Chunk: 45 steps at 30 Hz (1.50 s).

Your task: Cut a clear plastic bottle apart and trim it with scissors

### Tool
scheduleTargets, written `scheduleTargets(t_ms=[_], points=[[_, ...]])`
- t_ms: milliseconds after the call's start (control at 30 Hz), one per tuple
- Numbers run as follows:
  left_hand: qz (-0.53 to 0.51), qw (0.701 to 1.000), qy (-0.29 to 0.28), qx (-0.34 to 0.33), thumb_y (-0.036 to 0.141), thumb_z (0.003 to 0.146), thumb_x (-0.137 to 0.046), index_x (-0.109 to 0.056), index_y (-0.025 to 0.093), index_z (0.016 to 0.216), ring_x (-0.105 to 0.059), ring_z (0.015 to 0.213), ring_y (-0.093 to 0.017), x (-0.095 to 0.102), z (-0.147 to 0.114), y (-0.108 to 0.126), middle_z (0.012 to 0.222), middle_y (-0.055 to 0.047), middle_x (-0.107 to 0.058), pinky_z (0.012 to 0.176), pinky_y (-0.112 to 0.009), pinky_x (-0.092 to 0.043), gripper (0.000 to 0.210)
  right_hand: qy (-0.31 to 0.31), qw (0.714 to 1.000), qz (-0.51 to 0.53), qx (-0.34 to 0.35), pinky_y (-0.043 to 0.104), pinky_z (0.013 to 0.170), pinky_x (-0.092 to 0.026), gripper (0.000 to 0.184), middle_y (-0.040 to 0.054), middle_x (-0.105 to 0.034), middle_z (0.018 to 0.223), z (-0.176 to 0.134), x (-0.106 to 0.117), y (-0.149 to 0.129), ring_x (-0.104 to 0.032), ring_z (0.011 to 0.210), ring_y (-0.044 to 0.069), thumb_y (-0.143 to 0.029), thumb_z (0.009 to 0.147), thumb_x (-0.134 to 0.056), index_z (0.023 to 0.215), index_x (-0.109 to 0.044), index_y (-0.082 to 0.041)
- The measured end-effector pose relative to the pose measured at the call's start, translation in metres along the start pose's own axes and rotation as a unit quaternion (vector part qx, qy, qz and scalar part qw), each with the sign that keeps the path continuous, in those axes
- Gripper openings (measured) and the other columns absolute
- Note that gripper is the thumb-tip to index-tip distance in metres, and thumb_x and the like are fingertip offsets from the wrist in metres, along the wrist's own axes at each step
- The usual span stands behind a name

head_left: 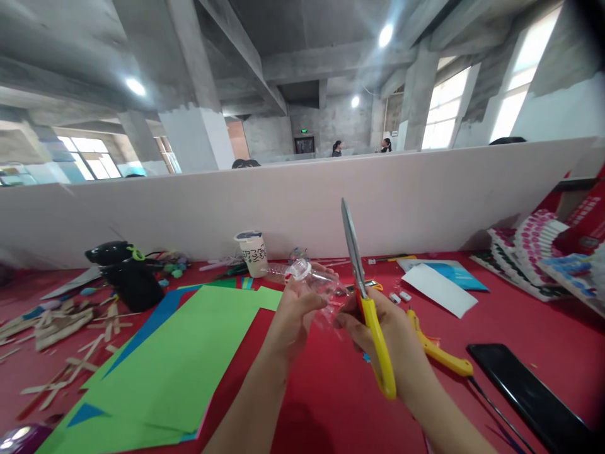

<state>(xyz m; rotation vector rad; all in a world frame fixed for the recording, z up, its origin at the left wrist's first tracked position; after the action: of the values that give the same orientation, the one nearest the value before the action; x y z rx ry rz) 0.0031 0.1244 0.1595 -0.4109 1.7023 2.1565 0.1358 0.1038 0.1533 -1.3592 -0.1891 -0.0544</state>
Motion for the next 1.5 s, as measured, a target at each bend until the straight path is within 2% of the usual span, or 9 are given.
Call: scheduleTargets(t_ms=[233,433,600,767,967,1167,1267,1400,1500], points=[[-0.02,1.0,0.0,0.0,0.009,0.062,-0.065,-0.063,0.018,0.096,-0.063,0.099,-0.023,0.0,-0.005,0.011,0.095,-0.004,-0.068,0.092,-0.038,-0.046,0.034,0.008,1.0,0.019,-0.004,0.024,0.041,-0.033,0.027,-0.0069,-0.053,0.053,0.005,0.015,0.002,-0.043,0.043,0.011,-0.04,0.072,-0.071,0.068,-0.051,-0.023],[-0.018,0.999,-0.029,0.028,0.016,0.069,-0.071,-0.062,0.02,0.098,-0.062,0.1,-0.023,-0.003,-0.009,0.014,0.099,-0.004,-0.066,0.096,-0.042,-0.044,0.031,-0.035,0.994,0.101,-0.007,0.025,0.039,-0.035,0.027,-0.0073,-0.049,0.04,0.004,0.012,0.005,-0.045,0.037,0.012,-0.04,0.081,-0.066,0.067,-0.053,-0.022],[-0.02,0.997,-0.07,0.011,0.012,0.07,-0.069,-0.063,0.021,0.104,-0.055,0.114,-0.025,-0.004,-0.012,0.017,0.108,-0.006,-0.064,0.102,-0.043,-0.039,0.036,-0.029,0.979,0.2,0.025,0.024,0.04,-0.037,0.025,-0.0045,-0.066,0.061,-0.002,0.007,0.001,-0.048,0.038,0.009,-0.037,0.081,-0.069,0.079,-0.047,-0.025],[0.018,0.997,-0.068,-0.023,0.015,0.069,-0.069,-0.065,0.02,0.096,-0.059,0.102,-0.024,-0.005,-0.013,0.027,0.099,-0.005,-0.065,0.094,-0.04,-0.043,0.027,-0.045,0.984,0.17,0.009,0.025,0.043,-0.04,0.021,-0.0079,-0.055,0.043,-0.011,0.001,-0.003,-0.049,0.039,0.011,-0.032,0.084,-0.068,0.077,-0.05,-0.023],[0.054,0.996,-0.055,-0.033,0.018,0.072,-0.073,-0.063,0.019,0.096,-0.061,0.095,-0.021,-0.009,-0.015,0.029,0.096,-0.004,-0.066,0.089,-0.036,-0.044,0.026,-0.052,0.992,0.116,0.01,0.025,0.046,-0.042,0.022,-0.0061,-0.056,0.047,-0.011,0.0,-0.003,-0.051,0.044,0.012,-0.038,0.087,-0.063,0.076,-0.053,-0.022],[-0.013,0.998,0.032,0.049,0.019,0.069,-0.076,-0.061,0.018,0.094,-0.065,0.089,-0.02,0.022,-0.022,-0.016,0.093,-0.005,-0.068,0.083,-0.035,-0.05,0.029,-0.114,0.993,0.02,-0.016,0.025,0.044,-0.041,0.037,-0.0024,-0.056,0.043,-0.019,0.002,0.028,-0.053,0.039,0.013,-0.05,0.087,-0.061,0.068,-0.062,-0.018],[-0.048,0.992,0.071,0.091,0.022,0.071,-0.075,-0.061,0.016,0.09,-0.067,0.081,-0.019,0.049,-0.038,-0.048,0.089,-0.006,-0.069,0.078,-0.036,-0.053,0.025,-0.177,0.982,-0.018,-0.064,0.023,0.038,-0.037,0.049,-0.001,-0.053,0.038,-0.037,-0.005,0.058,-0.05,0.032,0.012,-0.055,0.084,-0.06,0.051,-0.053,-0.019],[-0.096,0.979,0.113,0.139,0.02,0.069,-0.074,-0.062,0.016,0.093,-0.068,0.082,-0.021,0.076,-0.063,-0.086,0.089,-0.007,-0.07,0.081,-0.039,-0.055,0.027,-0.227,0.968,-0.028,-0.104,0.02,0.033,-0.025,0.048,-0.0103,-0.04,0.037,-0.057,-0.014,0.091,-0.033,0.028,0.007,-0.066,0.08,-0.056,0.061,-0.04,-0.025],[-0.113,0.973,0.132,0.154,0.022,0.072,-0.071,-0.061,0.016,0.092,-0.069,0.081,-0.021,0.082,-0.07,-0.1,0.088,-0.007,-0.07,0.08,-0.038,-0.056,0.024,-0.276,0.956,-0.03,-0.1,0.021,0.039,-0.027,0.05,-0.0116,-0.037,0.046,-0.067,-0.016,0.099,-0.031,0.037,0.008,-0.07,0.077,-0.058,0.068,-0.037,-0.025]])
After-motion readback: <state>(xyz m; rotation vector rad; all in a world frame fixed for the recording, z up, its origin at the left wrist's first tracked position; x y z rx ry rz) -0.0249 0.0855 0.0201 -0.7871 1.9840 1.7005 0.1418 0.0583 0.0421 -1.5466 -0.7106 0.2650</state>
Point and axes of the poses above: each hand's wrist, its own z-axis towards the middle knuckle, its own x-axis out of the back of the hand, y = z × x, the point moved 7 cm from there along z, towards the middle knuckle
